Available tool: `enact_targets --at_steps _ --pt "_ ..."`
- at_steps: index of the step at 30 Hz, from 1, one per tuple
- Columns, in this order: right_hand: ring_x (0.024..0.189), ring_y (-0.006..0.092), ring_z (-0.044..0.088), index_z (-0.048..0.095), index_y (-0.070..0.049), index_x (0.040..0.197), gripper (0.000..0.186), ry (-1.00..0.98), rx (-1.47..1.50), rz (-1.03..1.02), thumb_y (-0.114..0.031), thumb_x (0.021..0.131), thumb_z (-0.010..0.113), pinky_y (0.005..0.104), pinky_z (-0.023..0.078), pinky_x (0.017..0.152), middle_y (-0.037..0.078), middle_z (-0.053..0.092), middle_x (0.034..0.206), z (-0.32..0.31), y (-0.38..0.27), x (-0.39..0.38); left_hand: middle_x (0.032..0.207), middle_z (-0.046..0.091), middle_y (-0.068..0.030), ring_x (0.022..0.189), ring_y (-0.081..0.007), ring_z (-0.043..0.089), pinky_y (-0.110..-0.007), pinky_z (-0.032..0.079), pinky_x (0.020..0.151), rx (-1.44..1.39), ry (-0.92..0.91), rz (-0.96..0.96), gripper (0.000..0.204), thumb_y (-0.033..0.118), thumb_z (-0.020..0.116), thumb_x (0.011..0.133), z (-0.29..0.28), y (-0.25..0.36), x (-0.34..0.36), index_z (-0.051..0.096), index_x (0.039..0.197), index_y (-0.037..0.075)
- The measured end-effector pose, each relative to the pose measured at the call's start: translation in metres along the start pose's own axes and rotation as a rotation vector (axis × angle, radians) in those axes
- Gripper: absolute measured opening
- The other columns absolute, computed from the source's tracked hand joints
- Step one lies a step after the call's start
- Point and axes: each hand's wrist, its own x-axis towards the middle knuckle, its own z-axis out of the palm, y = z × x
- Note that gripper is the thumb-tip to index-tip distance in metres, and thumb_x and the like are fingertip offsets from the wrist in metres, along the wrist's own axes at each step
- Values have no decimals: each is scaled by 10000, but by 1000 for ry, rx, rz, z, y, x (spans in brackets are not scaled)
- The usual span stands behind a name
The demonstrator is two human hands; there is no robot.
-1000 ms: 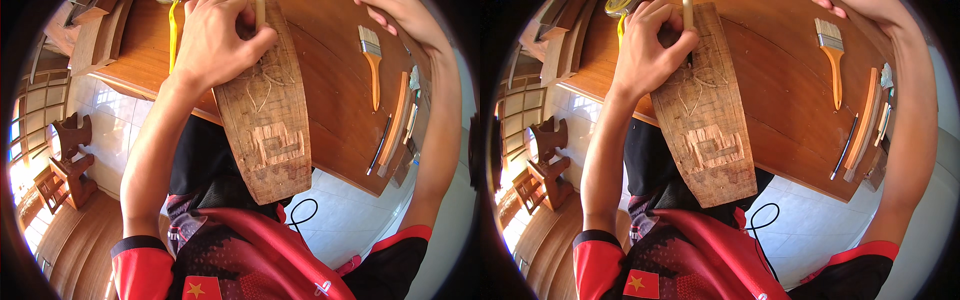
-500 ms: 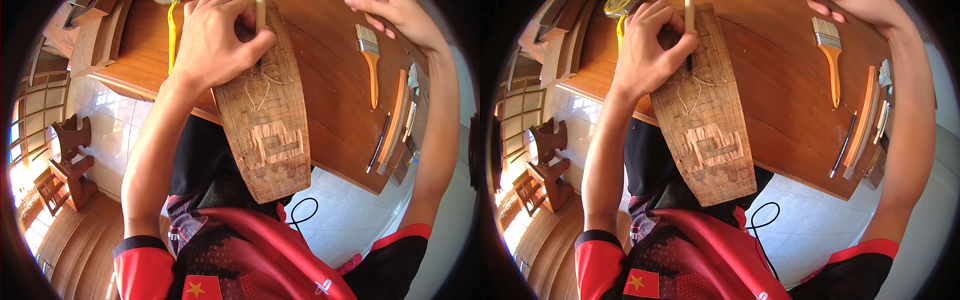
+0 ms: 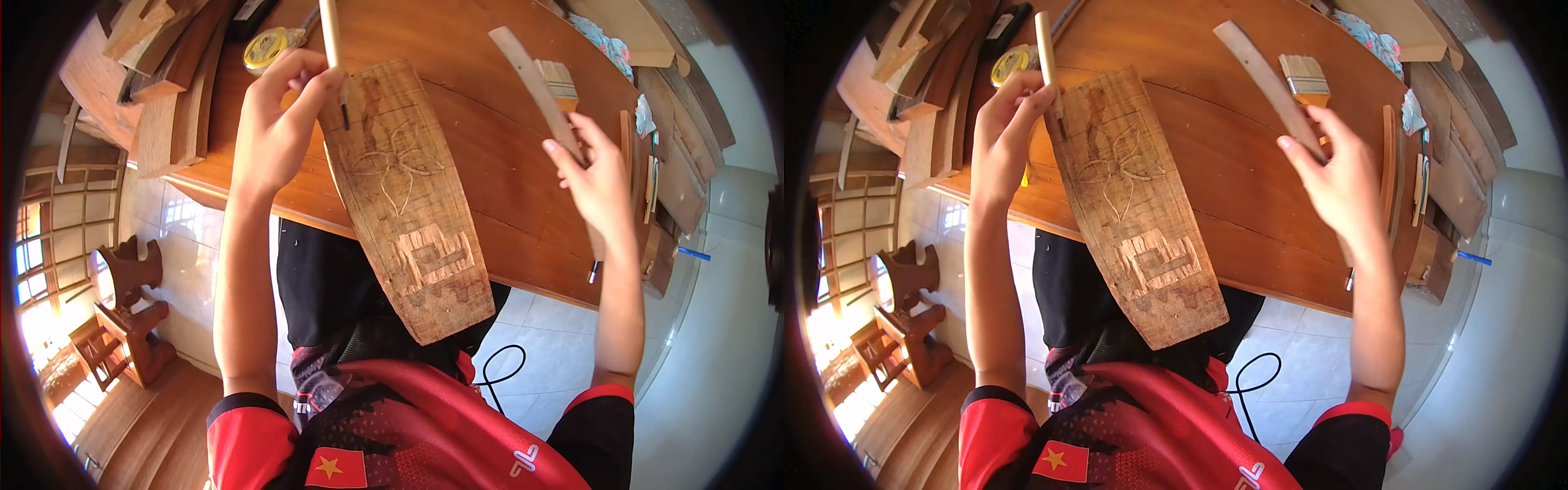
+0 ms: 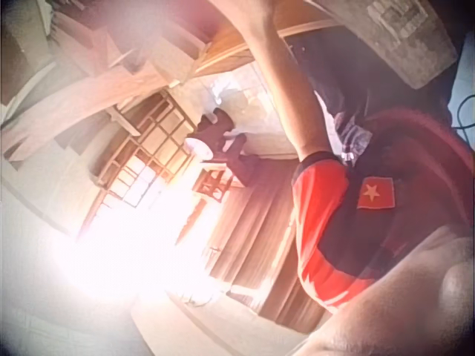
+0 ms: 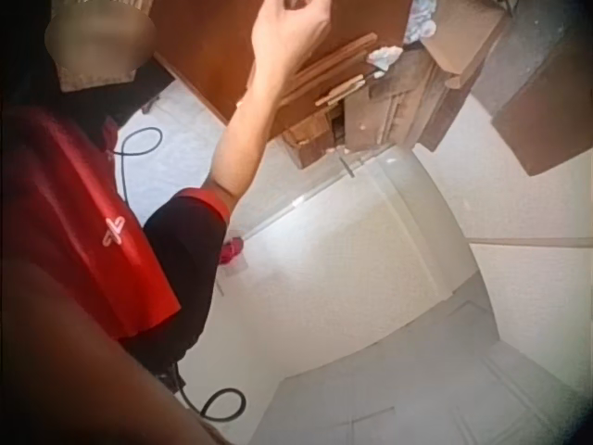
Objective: The person carves a floral design into a rectangular wooden board using a chisel and a wooden mallet. They repeatedly strike the chisel to deepen the grooves of the pattern while holding the board steady on a workbench.
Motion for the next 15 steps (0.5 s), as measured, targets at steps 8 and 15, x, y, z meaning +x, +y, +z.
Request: enact_targets --at_steps 8,15 --pt "939 360 704 668 -39 1180 396 173 -265 -144 -275 888 794 451 554 810 161 718 1028 51 -11 3 791 450 -12 780 -122 422 -279 365 721 27 -17 -40 283 214 457 993 -23 11 -14 607 927 -16" --pt "976 349 670 682 -25 1123 319 228 -401 -239 -180 866 791 441 540 828 127 682 1000 61 -17 7 830 491 10 803 -78 432 -240 364 731 -42 22 -103 268 213 535 1033 -33 1 -17 632 981 -32"
